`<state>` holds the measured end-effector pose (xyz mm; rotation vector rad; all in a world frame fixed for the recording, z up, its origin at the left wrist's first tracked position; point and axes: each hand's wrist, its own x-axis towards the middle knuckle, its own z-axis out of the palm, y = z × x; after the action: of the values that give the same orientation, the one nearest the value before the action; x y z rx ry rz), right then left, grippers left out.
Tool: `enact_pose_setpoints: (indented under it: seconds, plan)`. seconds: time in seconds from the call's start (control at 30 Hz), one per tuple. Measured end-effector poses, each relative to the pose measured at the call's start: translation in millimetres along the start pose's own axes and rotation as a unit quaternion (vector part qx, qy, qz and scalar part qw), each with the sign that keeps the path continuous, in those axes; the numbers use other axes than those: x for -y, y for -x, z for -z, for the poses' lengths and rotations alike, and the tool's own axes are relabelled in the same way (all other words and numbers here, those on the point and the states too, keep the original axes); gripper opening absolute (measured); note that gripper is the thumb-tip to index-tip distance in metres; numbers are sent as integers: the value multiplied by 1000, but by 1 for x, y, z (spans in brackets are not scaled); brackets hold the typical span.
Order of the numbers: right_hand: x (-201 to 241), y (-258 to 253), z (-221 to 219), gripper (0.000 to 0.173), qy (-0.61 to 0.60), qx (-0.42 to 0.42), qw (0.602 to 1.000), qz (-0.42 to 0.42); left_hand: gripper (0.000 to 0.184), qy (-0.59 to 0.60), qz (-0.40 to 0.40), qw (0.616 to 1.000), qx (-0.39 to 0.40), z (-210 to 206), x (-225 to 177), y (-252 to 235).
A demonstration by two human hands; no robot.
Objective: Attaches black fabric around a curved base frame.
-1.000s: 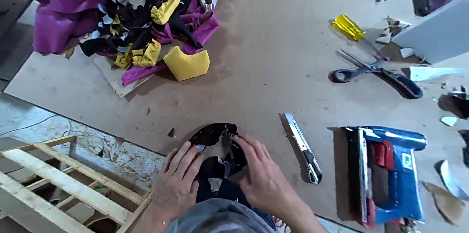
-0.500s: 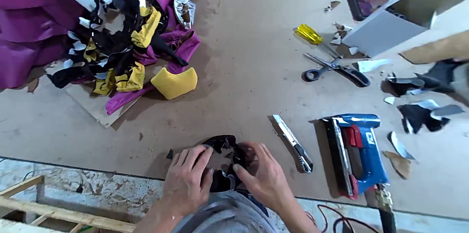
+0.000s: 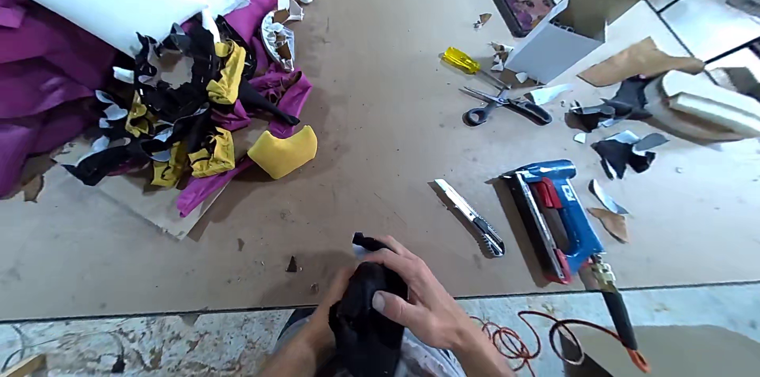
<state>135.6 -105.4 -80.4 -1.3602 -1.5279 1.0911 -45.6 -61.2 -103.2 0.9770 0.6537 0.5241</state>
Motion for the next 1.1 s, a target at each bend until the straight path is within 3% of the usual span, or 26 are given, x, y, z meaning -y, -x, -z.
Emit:
enact_pose_setpoints:
  seconds: [0.1, 0.2, 0.3, 0.37, 0.47, 0.57, 0.63, 0.7, 0.73, 0.87, 1.1]
  plan:
    - [2, -4, 6, 58, -30, 5, 999, -9, 19, -63, 3, 997, -44, -7, 0, 2]
    - [12, -1, 9, 46, -48, -56, 997, -31, 15, -127, -61, 984, -108, -8, -12, 15]
    - [22, 0, 19, 38, -14, -107, 994, -32, 48, -8, -50, 990, -129, -9, -39, 28]
    - [26, 2, 28, 38, 18, -112, 993, -21, 61, 15, -16, 997, -69, -12, -60, 34]
    - [31, 5, 40, 38, 44, -110, 993, 3, 33, -17, -1, 999, -29, -24, -79, 30]
    - [31, 9, 50, 41, 67, -117, 990, 36, 15, 99, 52, 993, -42, -32, -90, 24]
    - [25, 12, 54, 41, 60, -114, 990, 61, 27, 164, 77, 983, -2, -33, -90, 21]
    - [22, 14, 58, 43, 55, -113, 987, 96, 48, 131, 109, 985, 34, -35, -89, 19]
    - [21, 16, 59, 45, 67, -116, 984, 117, 49, 95, 120, 987, 42, -37, -89, 19]
    - [24, 16, 62, 42, 137, -138, 964, 182, 26, -12, 110, 991, 75, -37, -97, 10]
    - [23, 13, 71, 43, 213, -172, 933, 233, 38, -188, 106, 965, 151, -44, -115, 2]
